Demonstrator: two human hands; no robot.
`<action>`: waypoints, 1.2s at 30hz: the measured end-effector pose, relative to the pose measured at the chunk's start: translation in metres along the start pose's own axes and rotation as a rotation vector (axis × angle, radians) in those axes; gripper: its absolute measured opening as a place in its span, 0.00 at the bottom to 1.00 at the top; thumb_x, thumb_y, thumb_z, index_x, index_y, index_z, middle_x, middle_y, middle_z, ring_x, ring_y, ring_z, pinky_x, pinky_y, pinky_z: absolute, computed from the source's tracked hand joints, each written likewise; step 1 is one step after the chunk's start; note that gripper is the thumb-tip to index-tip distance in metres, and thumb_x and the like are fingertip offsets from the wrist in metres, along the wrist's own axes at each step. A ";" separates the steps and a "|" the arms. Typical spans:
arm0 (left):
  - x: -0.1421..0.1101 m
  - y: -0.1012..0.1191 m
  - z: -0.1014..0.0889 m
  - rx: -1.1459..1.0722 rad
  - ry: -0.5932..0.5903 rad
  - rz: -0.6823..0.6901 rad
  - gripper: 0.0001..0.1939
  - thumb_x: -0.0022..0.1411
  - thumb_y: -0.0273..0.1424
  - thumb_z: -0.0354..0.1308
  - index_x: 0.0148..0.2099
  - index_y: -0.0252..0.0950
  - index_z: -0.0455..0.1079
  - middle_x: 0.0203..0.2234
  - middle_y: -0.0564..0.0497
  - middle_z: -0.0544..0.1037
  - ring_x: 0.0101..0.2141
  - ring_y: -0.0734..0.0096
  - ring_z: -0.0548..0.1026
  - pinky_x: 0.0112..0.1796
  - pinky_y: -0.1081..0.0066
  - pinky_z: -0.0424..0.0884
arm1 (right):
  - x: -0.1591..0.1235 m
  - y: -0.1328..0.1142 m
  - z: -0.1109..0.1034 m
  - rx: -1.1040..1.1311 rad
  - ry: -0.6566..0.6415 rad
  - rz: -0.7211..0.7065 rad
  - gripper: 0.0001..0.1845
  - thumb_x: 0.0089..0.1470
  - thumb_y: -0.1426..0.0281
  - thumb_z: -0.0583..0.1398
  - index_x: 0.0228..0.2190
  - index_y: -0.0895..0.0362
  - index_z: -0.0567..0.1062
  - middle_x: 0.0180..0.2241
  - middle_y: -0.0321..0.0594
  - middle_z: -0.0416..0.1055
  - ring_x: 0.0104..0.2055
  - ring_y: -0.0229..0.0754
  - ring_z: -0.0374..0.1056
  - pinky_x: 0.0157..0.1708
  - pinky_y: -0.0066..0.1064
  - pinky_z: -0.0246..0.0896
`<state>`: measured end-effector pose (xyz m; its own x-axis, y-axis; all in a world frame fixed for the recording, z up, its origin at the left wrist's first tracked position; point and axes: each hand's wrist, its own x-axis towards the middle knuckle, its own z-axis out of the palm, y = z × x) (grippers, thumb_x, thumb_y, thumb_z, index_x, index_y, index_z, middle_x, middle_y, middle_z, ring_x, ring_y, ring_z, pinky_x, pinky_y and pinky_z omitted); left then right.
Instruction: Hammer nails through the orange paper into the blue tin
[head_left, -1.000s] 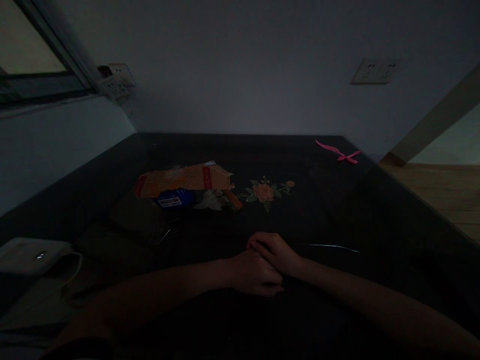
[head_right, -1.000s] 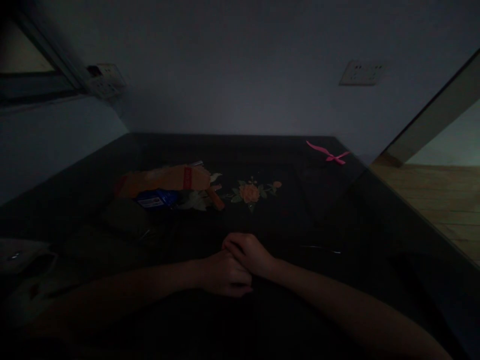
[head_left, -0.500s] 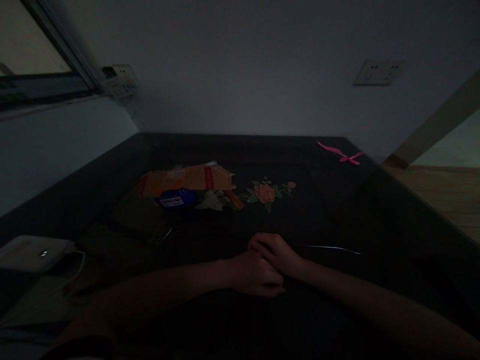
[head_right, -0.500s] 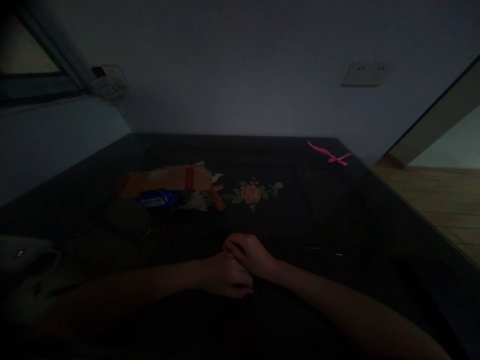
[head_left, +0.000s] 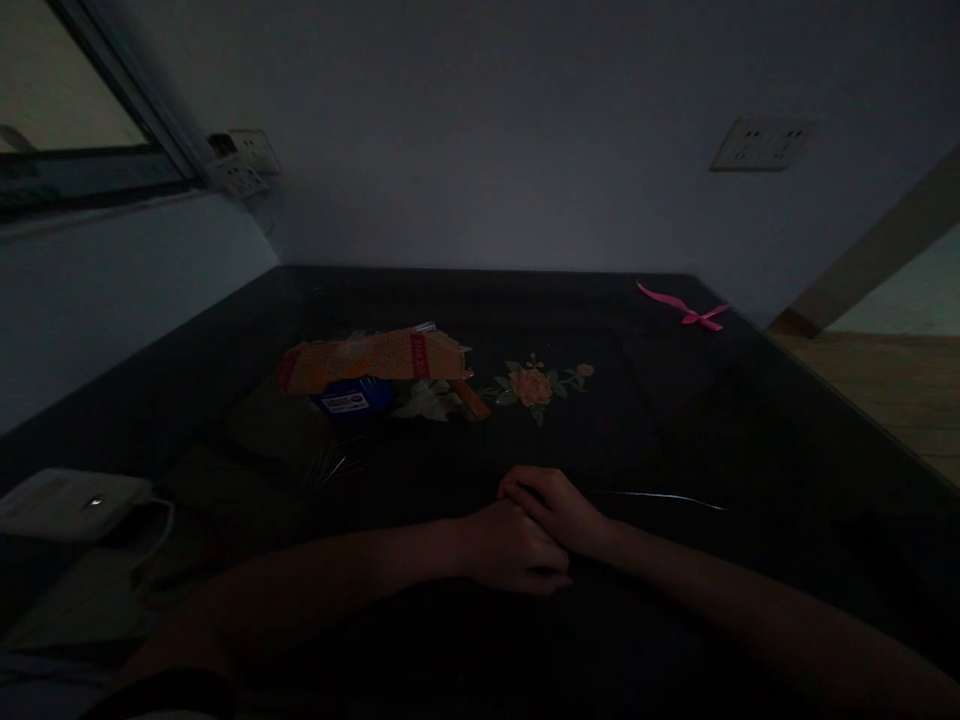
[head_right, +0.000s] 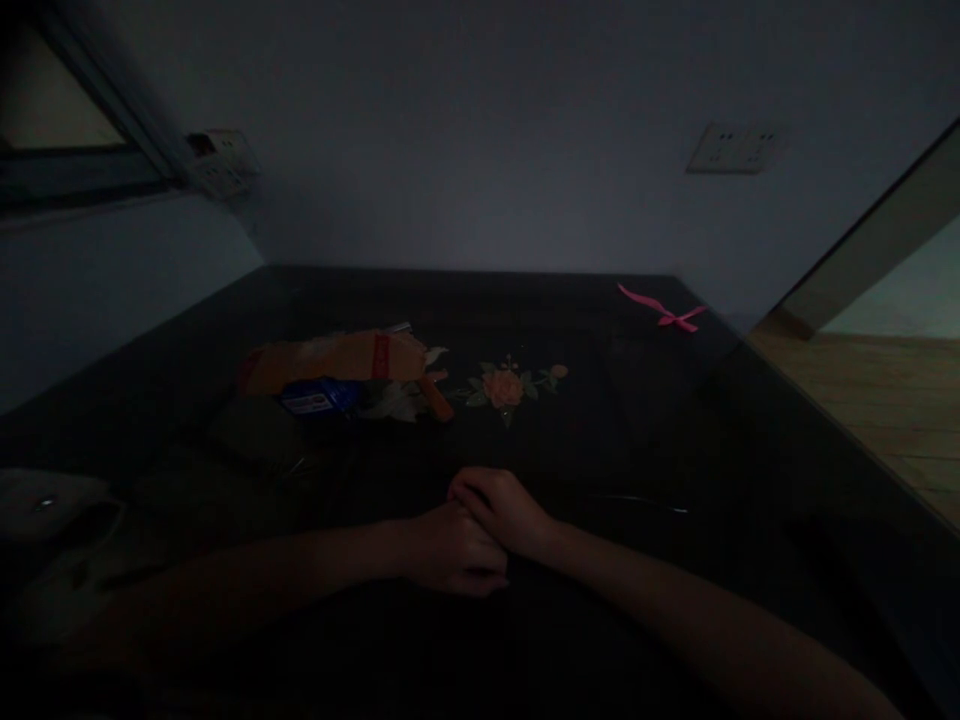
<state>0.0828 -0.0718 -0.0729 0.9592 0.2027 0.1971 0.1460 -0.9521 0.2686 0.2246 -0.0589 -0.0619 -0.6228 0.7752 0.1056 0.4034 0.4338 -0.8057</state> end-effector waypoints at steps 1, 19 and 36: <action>0.000 0.000 0.000 0.000 0.004 -0.003 0.11 0.62 0.34 0.57 0.29 0.35 0.72 0.22 0.53 0.78 0.23 0.74 0.72 0.22 0.72 0.58 | 0.000 0.000 0.000 0.000 0.001 0.001 0.09 0.62 0.67 0.58 0.36 0.59 0.75 0.34 0.37 0.75 0.34 0.40 0.72 0.35 0.38 0.69; -0.001 -0.002 0.003 -0.034 0.024 0.024 0.10 0.62 0.32 0.58 0.29 0.35 0.72 0.23 0.53 0.78 0.23 0.74 0.72 0.23 0.71 0.59 | 0.000 0.000 0.001 0.004 0.001 -0.005 0.09 0.62 0.66 0.58 0.35 0.59 0.75 0.33 0.36 0.75 0.33 0.39 0.72 0.35 0.37 0.69; 0.000 -0.001 0.002 -0.044 -0.016 -0.002 0.09 0.62 0.32 0.57 0.30 0.35 0.73 0.23 0.53 0.79 0.24 0.75 0.72 0.23 0.72 0.59 | 0.000 0.001 0.001 0.003 0.004 -0.009 0.09 0.62 0.67 0.58 0.35 0.59 0.75 0.34 0.37 0.75 0.33 0.39 0.72 0.35 0.37 0.69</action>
<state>0.0829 -0.0716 -0.0745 0.9627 0.2005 0.1816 0.1373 -0.9406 0.3104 0.2245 -0.0592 -0.0634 -0.6237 0.7730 0.1156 0.3958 0.4399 -0.8061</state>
